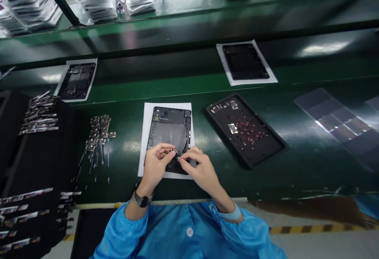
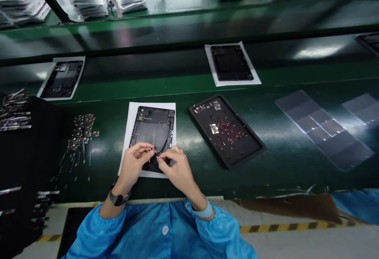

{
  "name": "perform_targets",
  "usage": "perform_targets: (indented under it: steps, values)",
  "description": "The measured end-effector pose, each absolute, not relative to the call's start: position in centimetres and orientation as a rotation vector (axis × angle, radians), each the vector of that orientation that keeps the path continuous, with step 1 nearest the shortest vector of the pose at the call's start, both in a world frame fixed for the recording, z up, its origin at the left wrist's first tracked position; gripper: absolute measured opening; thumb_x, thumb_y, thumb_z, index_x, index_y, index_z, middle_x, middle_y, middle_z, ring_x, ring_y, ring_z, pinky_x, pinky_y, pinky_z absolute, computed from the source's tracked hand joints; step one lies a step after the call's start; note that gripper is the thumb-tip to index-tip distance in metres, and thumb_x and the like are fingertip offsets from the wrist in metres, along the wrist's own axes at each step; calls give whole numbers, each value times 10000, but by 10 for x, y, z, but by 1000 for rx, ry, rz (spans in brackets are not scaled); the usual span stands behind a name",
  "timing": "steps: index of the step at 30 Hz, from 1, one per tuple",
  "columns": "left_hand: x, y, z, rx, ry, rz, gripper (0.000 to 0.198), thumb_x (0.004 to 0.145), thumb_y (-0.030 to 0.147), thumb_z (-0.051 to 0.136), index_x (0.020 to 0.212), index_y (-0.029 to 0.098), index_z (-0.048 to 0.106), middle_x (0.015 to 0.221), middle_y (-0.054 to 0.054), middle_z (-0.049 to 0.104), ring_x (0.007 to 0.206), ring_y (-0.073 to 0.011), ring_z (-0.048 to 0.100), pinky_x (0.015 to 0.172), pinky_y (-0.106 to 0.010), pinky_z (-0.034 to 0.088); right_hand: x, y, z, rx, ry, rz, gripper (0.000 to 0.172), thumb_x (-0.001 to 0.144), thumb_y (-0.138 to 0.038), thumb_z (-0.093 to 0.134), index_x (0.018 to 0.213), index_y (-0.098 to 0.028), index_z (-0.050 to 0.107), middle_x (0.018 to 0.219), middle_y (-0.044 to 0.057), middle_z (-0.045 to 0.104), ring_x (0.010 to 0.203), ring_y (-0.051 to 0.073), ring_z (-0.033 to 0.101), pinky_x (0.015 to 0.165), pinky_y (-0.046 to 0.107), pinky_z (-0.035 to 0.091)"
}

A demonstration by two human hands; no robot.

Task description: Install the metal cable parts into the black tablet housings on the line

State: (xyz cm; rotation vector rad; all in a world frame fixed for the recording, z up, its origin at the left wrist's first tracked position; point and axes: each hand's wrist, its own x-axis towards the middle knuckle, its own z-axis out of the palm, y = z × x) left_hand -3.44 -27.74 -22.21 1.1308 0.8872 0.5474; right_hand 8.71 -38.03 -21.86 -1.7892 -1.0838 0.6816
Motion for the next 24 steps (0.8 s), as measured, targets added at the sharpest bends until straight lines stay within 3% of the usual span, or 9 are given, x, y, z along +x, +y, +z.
perform_targets:
  steps: [4, 11, 24]
  values:
    - [-34, -282, -223, 1196, 915, 588, 210, 722, 290, 782, 880, 153, 756, 781, -57, 743, 694, -153, 667, 665, -259, 533, 88, -380, -219, -1786, -1086, 689, 176, 834, -228, 595, 679, -233, 676, 694, 27, 666, 754, 218, 593, 770, 369, 451]
    - [-40, -292, -226, 1520, 908, 729, 191, 817, 203, 687, 981, 197, 785, 1011, -79, 741, 840, -178, 695, 785, -300, 566, 89, -380, -219, -1771, -1062, 741, 174, 845, -252, 594, 696, -231, 681, 714, 37, 668, 767, 221, 600, 768, 358, 463]
    - [-40, -288, -225, 1244, 816, 606, 223, 754, 265, 750, 948, 157, 772, 818, -45, 719, 647, -135, 654, 634, -259, 570, 103, -384, -216, -1734, -1134, 881, 213, 879, -291, 643, 700, -224, 738, 772, 40, 661, 790, 210, 618, 749, 346, 471]
